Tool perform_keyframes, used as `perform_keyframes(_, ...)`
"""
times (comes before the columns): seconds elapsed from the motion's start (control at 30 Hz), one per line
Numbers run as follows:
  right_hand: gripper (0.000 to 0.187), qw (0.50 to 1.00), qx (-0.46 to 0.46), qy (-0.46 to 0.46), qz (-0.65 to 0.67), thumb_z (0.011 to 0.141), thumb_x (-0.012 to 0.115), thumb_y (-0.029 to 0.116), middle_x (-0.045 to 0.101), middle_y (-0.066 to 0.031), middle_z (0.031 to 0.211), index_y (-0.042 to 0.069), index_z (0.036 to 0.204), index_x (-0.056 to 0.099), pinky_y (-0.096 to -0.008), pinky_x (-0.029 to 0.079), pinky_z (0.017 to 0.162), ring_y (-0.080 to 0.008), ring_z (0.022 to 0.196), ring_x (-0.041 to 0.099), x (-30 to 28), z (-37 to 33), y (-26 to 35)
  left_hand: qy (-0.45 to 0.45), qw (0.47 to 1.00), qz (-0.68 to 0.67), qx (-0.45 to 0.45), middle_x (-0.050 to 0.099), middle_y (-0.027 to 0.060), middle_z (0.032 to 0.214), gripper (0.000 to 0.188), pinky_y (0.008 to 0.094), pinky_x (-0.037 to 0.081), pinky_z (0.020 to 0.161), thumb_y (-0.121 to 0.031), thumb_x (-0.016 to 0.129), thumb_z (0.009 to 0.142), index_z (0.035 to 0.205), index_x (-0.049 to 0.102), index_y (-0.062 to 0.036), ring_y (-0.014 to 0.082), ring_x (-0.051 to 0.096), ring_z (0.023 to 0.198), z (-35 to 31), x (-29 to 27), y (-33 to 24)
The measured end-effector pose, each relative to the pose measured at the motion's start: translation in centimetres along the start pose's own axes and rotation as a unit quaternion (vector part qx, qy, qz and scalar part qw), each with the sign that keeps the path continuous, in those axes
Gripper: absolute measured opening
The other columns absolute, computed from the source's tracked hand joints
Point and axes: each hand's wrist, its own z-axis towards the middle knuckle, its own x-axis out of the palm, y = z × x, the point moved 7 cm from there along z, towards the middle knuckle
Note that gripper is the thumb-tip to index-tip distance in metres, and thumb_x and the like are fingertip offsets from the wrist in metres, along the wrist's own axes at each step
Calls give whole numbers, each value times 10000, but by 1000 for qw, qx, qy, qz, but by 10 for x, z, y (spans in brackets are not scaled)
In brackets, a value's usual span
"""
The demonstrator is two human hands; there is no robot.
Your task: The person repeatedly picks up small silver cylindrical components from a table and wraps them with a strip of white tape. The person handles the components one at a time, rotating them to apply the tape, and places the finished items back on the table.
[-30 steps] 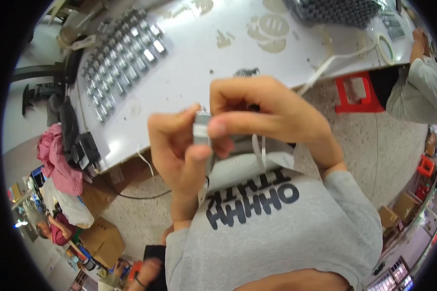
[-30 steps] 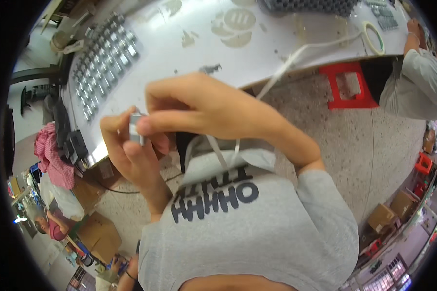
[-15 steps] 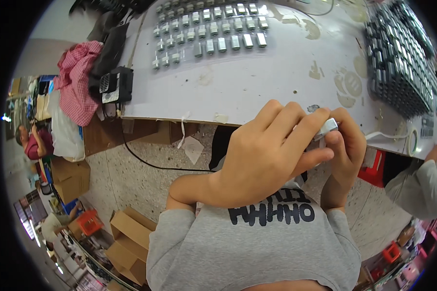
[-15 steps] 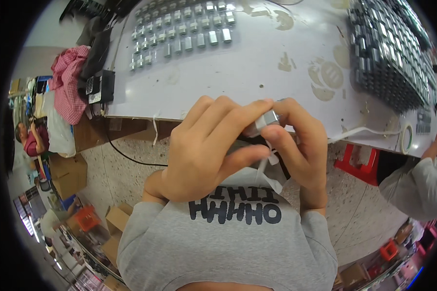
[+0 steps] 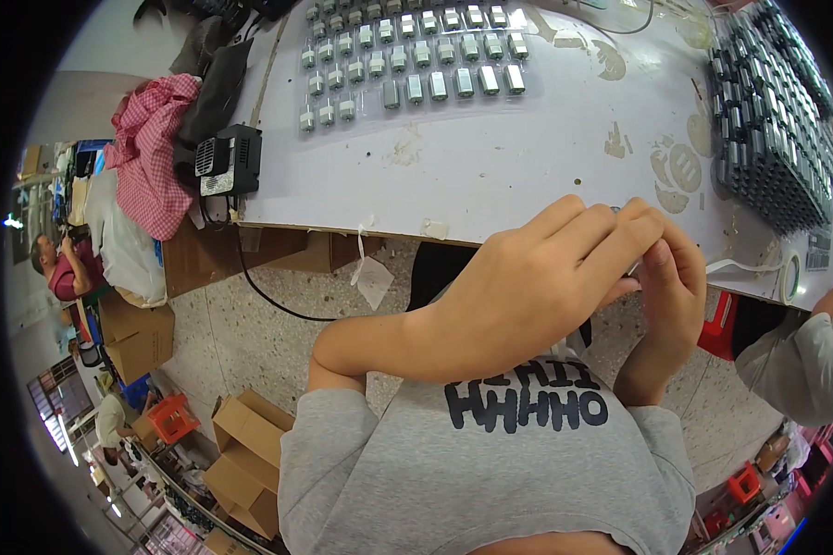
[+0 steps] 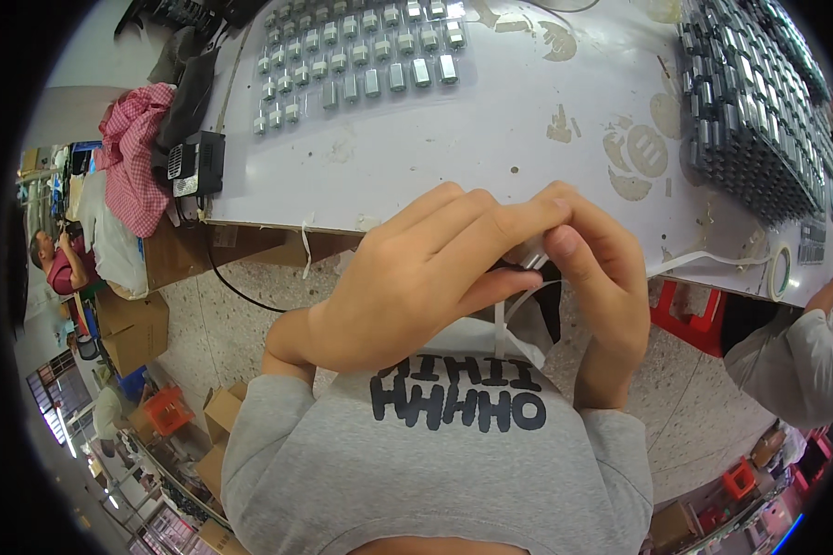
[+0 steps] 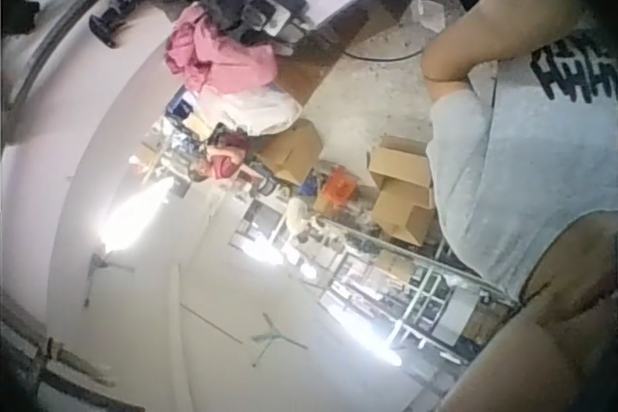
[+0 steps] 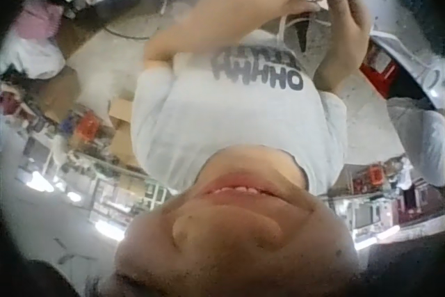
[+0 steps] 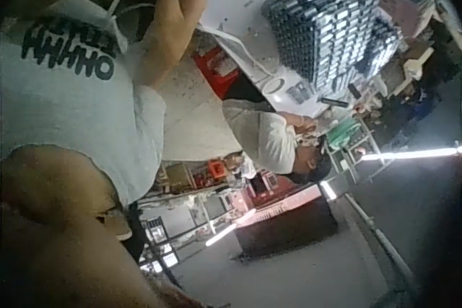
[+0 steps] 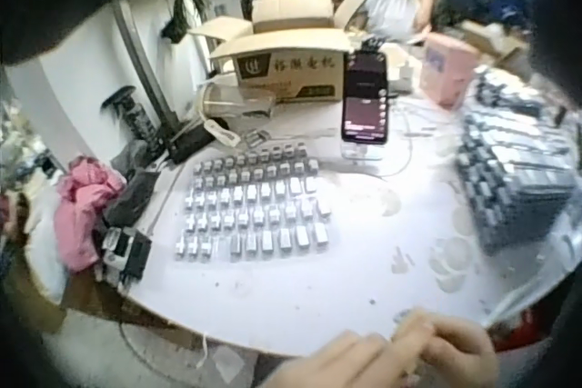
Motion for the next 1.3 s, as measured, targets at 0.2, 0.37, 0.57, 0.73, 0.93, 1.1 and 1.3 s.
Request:
perform_keyframes(0.2, 134, 997, 80, 7, 24, 831, 490, 130, 505, -26, 759, -1, 819, 513, -193, 360, 623, -86, 704, 468, 7, -3, 4, 52, 998, -21, -29, 560, 54, 739, 392, 240, 458, 565, -81, 678, 652, 1024, 555, -60, 158, 539, 649, 6, -12, 0)
perform_keyframes(0.37, 118, 992, 116, 51, 19, 835, 513, 139, 501, 20, 688, 23, 819, 528, -147, 323, 539, -25, 632, 435, 5, 3, -4, 19, 986, -107, -126, 581, 41, 811, 388, 227, 468, 615, -24, 676, 661, 1027, 548, -39, 102, 554, 695, -2, -12, 17)
perform_keyframes(0.57, 120, 995, 80, 55, 24, 834, 529, 130, 530, 20, 686, 11, 816, 538, -158, 359, 566, -17, 634, 455, 11, 4, 3, -89, 955, -215, -183, 569, 83, 834, 425, 214, 472, 612, -55, 709, 641, 1010, 510, 14, 114, 563, 696, -13, -10, 27)
perform_keyframes(0.73, 105, 998, 10, 56, -18, 815, 524, 98, 549, 1, 695, -2, 784, 528, -173, 379, 581, -33, 656, 488, 8, 8, 4, -81, 951, -256, -157, 573, 89, 902, 446, 216, 482, 610, 30, 693, 640, 1033, 483, 12, 114, 566, 710, -16, -7, 32)
perform_keyframes(0.93, 98, 999, -3, 31, -28, 796, 526, 78, 515, 11, 664, 8, 730, 508, -174, 356, 570, -33, 632, 466, 8, 8, 11, -100, 957, -255, -95, 539, 103, 905, 489, 202, 466, 586, 18, 693, 648, 1060, 431, 6, 108, 542, 710, -14, -5, 26)
perform_keyframes(1.1, 147, 998, 7, 57, 2, 809, 536, 101, 543, 12, 622, 14, 694, 506, -175, 389, 530, -35, 612, 507, 6, 7, 9, -99, 953, -286, -10, 523, 115, 874, 503, 209, 461, 605, -26, 688, 679, 1079, 388, 26, 124, 539, 708, -7, 1, 18)
perform_keyframes(1.3, 175, 998, -24, 57, 17, 792, 582, 122, 509, 1, 618, 26, 688, 479, -183, 362, 511, -45, 573, 471, 7, 7, 10, -176, 955, -198, -137, 498, 110, 1049, 457, 203, 398, 682, -386, 449, 863, 1040, 445, 35, 99, 477, 817, -15, 5, 9)
